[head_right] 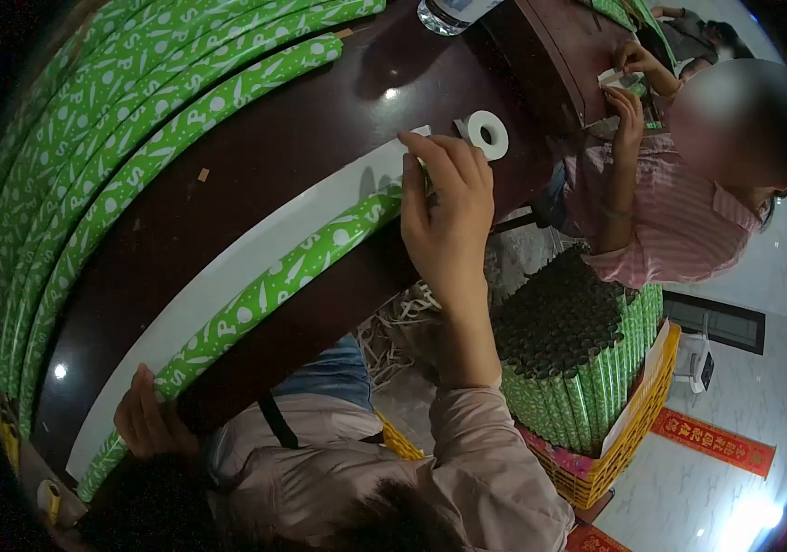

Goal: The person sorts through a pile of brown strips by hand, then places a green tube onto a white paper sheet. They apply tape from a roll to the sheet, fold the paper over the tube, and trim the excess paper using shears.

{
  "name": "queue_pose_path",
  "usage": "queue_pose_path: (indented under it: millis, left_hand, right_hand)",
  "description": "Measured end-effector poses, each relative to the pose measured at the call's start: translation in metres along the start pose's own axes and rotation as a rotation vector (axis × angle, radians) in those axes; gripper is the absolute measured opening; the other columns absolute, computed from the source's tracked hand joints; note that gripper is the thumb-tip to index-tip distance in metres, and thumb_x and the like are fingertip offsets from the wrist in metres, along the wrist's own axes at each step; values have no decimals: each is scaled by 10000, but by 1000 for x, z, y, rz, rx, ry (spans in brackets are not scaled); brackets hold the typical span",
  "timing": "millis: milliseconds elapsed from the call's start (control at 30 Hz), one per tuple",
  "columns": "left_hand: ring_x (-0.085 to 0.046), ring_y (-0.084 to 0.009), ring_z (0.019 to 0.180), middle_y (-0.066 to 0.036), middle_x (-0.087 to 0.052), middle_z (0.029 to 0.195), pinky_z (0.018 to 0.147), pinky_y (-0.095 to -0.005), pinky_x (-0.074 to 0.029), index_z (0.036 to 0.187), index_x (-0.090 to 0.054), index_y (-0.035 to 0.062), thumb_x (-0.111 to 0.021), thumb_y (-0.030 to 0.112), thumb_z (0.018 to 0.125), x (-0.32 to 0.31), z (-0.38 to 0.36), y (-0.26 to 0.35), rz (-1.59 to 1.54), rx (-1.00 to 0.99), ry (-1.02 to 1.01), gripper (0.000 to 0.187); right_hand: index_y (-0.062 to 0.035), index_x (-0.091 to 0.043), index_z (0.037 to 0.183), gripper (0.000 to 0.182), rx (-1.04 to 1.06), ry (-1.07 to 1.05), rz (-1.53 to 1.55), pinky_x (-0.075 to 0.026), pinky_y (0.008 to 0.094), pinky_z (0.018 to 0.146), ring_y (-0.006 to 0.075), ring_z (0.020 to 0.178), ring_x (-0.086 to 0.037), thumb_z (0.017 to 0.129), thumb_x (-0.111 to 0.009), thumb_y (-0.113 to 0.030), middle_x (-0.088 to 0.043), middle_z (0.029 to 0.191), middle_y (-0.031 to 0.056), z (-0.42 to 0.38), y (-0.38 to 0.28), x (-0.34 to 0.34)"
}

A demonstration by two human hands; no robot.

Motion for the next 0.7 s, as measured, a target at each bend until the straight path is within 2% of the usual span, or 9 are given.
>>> queue_pose_path:
  millis: [67, 133, 233, 300, 367, 433, 567, 700]
  left_hand:
    - [-600, -286, 893, -151, -648, 1141, 762, -371, -461, 1136, -608, -30, -490, 64, 898, 2, 0, 1, -10, -22, 9, 281]
    - [-593, -292, 924, -159, -637, 1150, 774, -373, -468, 1156, -597, -29, -486, 77, 911, 3, 1, 2, 14, 33, -86, 289]
    - [-585, -295, 954, -170, -625, 1156, 788, -378, -475, 1179, -581, -31, -500, 95, 911, 4, 2, 4, 1, 61, -117, 307]
    - [-585, -299, 967, -174, -621, 1160, 803, -382, -472, 1191, -573, -29, -506, 94, 906, 4, 3, 3, -34, 52, -114, 317]
    - [-585, -302, 981, -177, -616, 1165, 817, -386, -470, 1202, -566, -28, -513, 92, 901, 3, 2, 0, -65, 48, -110, 328]
    - [-590, -303, 978, -175, -614, 1174, 834, -391, -461, 1210, -563, -24, -516, 106, 899, 1, -2, -5, -90, 38, -118, 341]
    - [-599, -302, 969, -170, -609, 1194, 854, -393, -450, 1225, -557, -16, -500, 121, 903, -1, -6, -11, -77, -57, -108, 355]
    - [-603, -299, 958, -158, -602, 1216, 848, -392, -450, 1240, -548, -13, -495, 118, 895, -1, -6, -8, -91, -35, -128, 372]
  right_hand:
    - [-52, -669, 1033, 248, 44, -24, -26, -429, 362, 768, 253, 863, -557, 805, -614, 28, -607, 944, 74, 2, 3, -3]
    - [-63, -682, 1004, 251, 80, -49, -57, -425, 367, 774, 252, 869, -557, 780, -625, 36, -609, 953, 60, 6, 5, -3]
    - [-85, -712, 983, 255, 157, -112, -122, -461, 321, 730, 229, 877, -568, 769, -649, 39, -617, 962, 57, 21, 3, -2]
    - [-98, -719, 969, 266, 343, -223, -86, -445, 345, 777, 231, 903, -562, 735, -679, 22, -620, 950, 44, 30, -2, -9]
    - [-107, -721, 967, 272, 360, -285, -31, -430, 353, 797, 226, 893, -558, 721, -698, 6, -621, 934, 29, 35, 3, -17]
    - [-99, -715, 929, 223, 381, -465, 23, -414, 343, 809, 216, 885, -558, 727, -695, -9, -622, 936, 12, 38, 3, -23]
    - [-92, -699, 890, 167, 409, -554, 98, -395, 335, 832, 202, 885, -560, 737, -690, -24, -622, 928, 0, 46, 3, -22]
    - [-87, -679, 862, 132, 364, -624, 121, -380, 327, 849, 192, 880, -558, 743, -686, -31, -617, 877, -1, 47, 5, -26]
Point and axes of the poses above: each hand's wrist, its own z-axis towards the middle knuckle, its own x-axis out of the back of the hand, y = z × x, the point moved 4 cm from there along z, towards the middle knuckle
